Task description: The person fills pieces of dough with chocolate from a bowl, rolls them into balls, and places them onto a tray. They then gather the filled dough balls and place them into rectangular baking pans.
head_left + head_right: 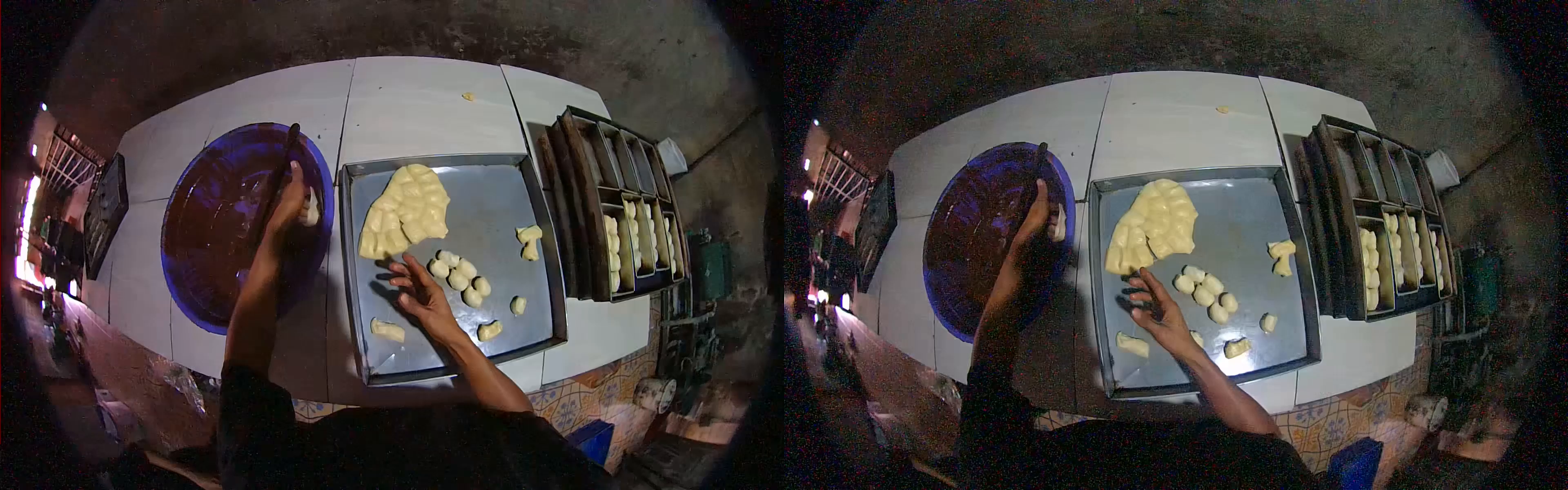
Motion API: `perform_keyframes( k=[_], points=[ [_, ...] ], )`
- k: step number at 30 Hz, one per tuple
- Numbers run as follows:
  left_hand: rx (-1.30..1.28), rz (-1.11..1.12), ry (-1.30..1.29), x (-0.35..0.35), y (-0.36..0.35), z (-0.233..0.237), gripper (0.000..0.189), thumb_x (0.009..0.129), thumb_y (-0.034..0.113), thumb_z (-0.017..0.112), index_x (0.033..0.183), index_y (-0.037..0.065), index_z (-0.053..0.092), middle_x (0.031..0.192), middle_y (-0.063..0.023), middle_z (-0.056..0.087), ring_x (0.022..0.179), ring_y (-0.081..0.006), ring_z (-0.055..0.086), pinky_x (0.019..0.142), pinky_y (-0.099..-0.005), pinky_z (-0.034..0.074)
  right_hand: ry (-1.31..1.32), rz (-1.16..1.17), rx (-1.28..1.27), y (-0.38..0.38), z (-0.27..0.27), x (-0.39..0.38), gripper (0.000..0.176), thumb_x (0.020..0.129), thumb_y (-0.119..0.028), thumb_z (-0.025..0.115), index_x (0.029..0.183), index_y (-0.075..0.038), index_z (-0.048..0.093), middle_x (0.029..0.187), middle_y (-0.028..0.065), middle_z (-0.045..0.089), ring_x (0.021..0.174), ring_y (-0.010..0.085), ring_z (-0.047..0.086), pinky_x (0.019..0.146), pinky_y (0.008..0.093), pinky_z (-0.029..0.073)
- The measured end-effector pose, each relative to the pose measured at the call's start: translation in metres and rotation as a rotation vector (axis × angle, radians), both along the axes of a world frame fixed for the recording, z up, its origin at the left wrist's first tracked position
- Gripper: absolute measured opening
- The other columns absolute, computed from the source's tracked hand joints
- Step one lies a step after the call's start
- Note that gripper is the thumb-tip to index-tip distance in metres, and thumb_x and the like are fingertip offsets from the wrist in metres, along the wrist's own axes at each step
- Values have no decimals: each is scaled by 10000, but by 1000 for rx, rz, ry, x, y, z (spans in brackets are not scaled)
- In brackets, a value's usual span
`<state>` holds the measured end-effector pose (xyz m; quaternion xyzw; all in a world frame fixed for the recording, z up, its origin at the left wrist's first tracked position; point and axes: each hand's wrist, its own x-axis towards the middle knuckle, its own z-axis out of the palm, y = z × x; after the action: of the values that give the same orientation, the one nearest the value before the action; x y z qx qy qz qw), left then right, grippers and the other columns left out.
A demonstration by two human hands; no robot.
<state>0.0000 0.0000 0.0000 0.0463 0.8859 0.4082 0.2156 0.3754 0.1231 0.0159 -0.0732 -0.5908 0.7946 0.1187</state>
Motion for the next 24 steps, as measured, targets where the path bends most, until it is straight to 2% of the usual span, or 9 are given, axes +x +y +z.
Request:
perform_keyframes(
  k=[2, 4, 5, 7, 11, 13, 15, 17, 24],
  points=[
    [547, -143, -399, 60, -9, 48, 801, 899, 728, 306, 924, 7, 653, 766, -99, 636, 680, -168, 594, 665, -294, 491, -31, -84, -149, -5, 7, -3, 788, 907, -165, 647, 1512, -53, 155, 1362, 117, 464, 1096, 178, 520, 911, 275, 452],
    [854, -244, -50, 143, -3, 112, 684, 975, 595, 317, 876, 8, 652, 770, -72, 614, 686, -151, 580, 663, -272, 487, 16, -93, -436, -6, 23, -13, 653, 972, -168, 544, 1487, 10, 183, 1274, 132, 530, 1030, 153, 549, 850, 262, 478],
    [1261, -213, -456, 185, -1, 99, 565, 999, 492, 375, 1026, -9, 636, 873, -74, 630, 731, -159, 592, 689, -301, 498, -11, -92, -600, -8, 28, -2, 617, 989, -175, 513, 1478, 23, 195, 1243, 132, 551, 1007, 144, 557, 829, 266, 488],
    [1154, -260, -699, 254, -16, 70, 463, 969, 368, 501, 1218, -20, 547, 1088, -101, 616, 921, -221, 624, 839, -360, 498, 80, 14, -821, -11, -5, 13, 344, 989, -170, 516, 1234, 71, 517, 1044, 93, 638, 878, 119, 601, 745, 215, 505],
    [1074, 172, -439, 346, -16, 67, 421, 931, 223, 552, 1302, 27, 517, 1225, -78, 552, 1122, -226, 536, 982, -407, 429, -172, -328, -504, -19, 40, 55, 233, 913, -78, 621, 1087, 78, 618, 991, 82, 631, 754, 97, 549, 688, 218, 482],
    [1100, 46, -567, 368, -15, 89, 403, 901, 137, 575, 1283, 18, 533, 1188, -87, 573, 1074, -179, 546, 937, -327, 436, 17, -368, 390, -28, 40, 73, 312, 865, -63, 647, 1164, 20, 617, 1122, 104, 583, 908, 161, 545, 762, 284, 479],
    [622, -239, -59, 385, -22, 97, 377, 893, 101, 571, 1250, -15, 541, 1052, -90, 624, 975, -178, 590, 875, -308, 463, 51, -267, 926, -28, 60, 99, 348, 827, -12, 618, 1171, -64, 638, 1155, 97, 558, 1039, 297, 493, 841, 350, 464],
    [424, -400, 125, 391, -22, 84, 302, 891, 33, 550, 1178, -58, 568, 928, -88, 635, 904, -153, 613, 778, -282, 501, 107, -279, 939, -18, 40, 111, 278, 829, -13, 619, 1103, -34, 658, 1121, 92, 581, 1028, 284, 514, 853, 360, 465],
    [720, -287, -313, 426, 8, 68, 227, 921, 150, 639, 877, -73, 631, 912, -64, 602, 803, -120, 610, 667, -235, 537, 56, -415, 537, -13, 56, 150, 164, 873, -42, 606, 1008, 22, 674, 1082, 109, 608, 1016, 200, 596, 818, 291, 483]
  ],
)
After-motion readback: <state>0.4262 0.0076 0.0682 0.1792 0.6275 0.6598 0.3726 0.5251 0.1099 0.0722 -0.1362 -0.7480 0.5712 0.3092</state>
